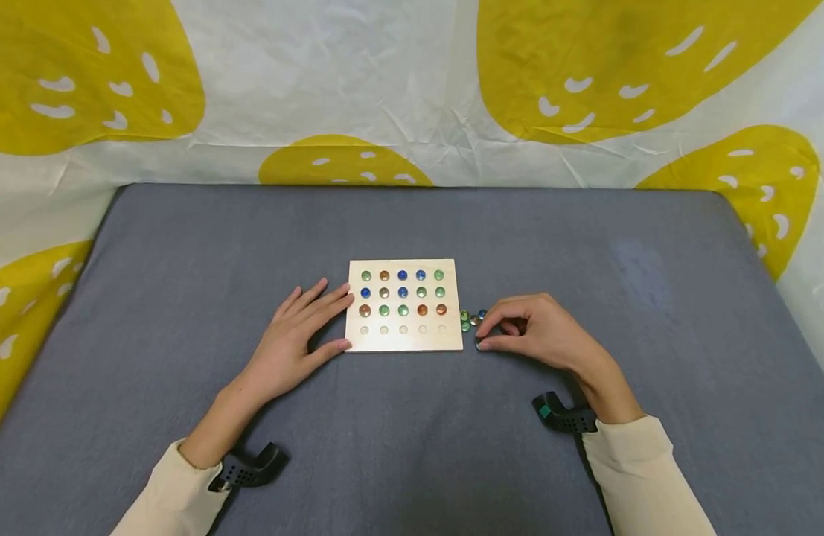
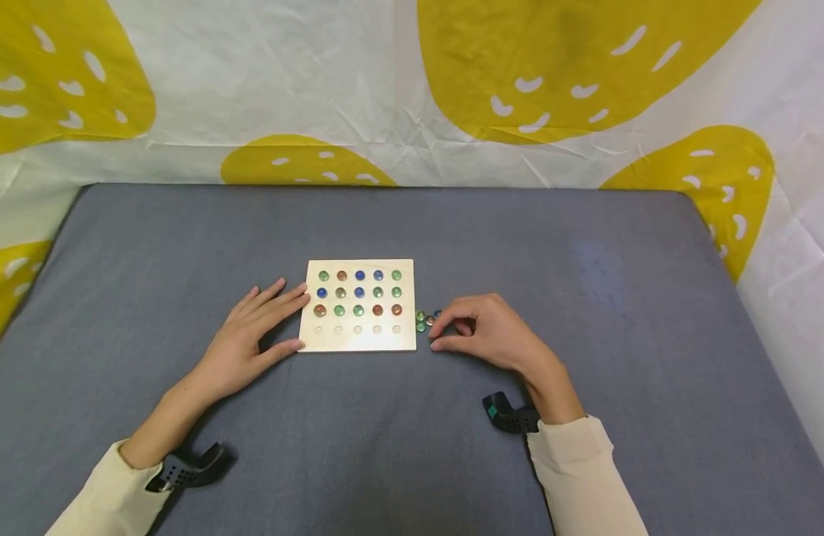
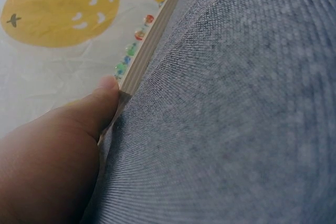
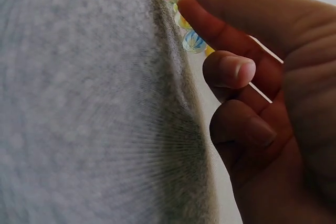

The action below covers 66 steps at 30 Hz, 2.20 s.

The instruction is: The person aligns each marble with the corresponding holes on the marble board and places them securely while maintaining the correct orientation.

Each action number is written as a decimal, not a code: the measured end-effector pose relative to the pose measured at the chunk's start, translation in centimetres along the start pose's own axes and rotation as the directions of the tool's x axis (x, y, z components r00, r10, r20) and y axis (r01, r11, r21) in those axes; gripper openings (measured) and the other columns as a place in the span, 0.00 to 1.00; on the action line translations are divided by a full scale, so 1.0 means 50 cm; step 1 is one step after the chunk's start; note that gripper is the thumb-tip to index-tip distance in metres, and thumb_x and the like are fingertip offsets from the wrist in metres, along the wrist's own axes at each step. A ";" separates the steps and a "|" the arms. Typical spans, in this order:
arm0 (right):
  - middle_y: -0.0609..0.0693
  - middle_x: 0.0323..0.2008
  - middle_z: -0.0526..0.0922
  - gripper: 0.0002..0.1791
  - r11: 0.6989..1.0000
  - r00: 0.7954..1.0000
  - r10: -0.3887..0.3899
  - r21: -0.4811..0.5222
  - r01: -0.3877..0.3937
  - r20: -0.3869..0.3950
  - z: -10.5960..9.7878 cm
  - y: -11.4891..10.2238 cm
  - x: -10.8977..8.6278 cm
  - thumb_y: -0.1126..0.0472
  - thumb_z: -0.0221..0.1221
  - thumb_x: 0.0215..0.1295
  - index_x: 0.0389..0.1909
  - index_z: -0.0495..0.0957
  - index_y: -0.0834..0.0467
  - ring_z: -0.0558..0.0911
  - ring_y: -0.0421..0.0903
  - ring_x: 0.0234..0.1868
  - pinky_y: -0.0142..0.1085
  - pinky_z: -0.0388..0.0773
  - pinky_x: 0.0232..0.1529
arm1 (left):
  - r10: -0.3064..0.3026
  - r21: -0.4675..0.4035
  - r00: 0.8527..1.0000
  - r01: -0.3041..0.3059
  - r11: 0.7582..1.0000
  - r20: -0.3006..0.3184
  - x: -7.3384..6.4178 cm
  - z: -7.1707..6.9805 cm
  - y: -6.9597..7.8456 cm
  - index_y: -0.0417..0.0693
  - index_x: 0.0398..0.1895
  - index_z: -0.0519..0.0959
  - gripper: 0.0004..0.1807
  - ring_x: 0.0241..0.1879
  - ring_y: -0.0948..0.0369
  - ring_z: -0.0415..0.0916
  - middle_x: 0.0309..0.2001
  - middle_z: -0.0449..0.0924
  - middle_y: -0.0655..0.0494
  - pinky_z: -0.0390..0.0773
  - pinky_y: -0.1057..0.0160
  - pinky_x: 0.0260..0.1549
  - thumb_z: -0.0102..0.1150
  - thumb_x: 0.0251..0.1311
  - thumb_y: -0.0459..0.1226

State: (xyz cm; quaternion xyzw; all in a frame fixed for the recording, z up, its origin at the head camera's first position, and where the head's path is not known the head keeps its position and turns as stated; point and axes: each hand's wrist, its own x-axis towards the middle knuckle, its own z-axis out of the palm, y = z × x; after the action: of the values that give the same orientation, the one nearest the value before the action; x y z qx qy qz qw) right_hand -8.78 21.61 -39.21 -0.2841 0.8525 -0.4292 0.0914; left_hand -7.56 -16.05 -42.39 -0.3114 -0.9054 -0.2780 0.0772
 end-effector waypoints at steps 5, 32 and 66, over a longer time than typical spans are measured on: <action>0.37 0.23 0.78 0.05 1.000 0.999 -0.016 -0.024 0.017 0.039 0.000 0.002 0.001 0.55 0.71 0.53 0.31 0.85 0.42 0.69 0.39 0.20 0.30 0.66 0.21 | 0.000 0.003 1.000 0.000 1.000 -0.004 -0.001 0.001 -0.001 0.51 0.69 0.67 0.36 0.71 0.50 0.50 0.70 0.62 0.56 0.43 0.43 0.67 0.65 0.58 0.48; 0.35 0.26 0.78 0.10 0.996 0.994 0.015 -0.092 -0.005 0.106 0.002 -0.011 0.000 0.57 0.73 0.49 0.33 0.85 0.42 0.68 0.38 0.21 0.30 0.67 0.22 | 0.006 0.003 1.000 -0.006 1.000 0.001 0.000 -0.002 -0.002 0.51 0.70 0.66 0.35 0.71 0.50 0.50 0.70 0.62 0.56 0.44 0.43 0.67 0.63 0.59 0.48; 0.46 0.33 0.83 0.09 0.988 0.987 -0.150 0.025 0.151 -0.053 0.048 -0.081 0.052 0.68 0.71 0.50 0.34 0.86 0.56 0.68 0.39 0.21 0.30 0.65 0.21 | 0.005 0.003 1.000 -0.005 1.000 0.004 -0.002 0.000 0.001 0.51 0.70 0.66 0.36 0.71 0.50 0.49 0.70 0.61 0.56 0.43 0.43 0.67 0.62 0.60 0.49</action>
State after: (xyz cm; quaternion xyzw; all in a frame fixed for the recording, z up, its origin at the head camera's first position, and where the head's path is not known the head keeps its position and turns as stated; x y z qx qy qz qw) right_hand -8.30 16.61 -37.27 -0.3353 0.8245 -0.4540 0.0412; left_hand -7.45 -16.06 -42.39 -0.3138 -0.9053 -0.2757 0.0766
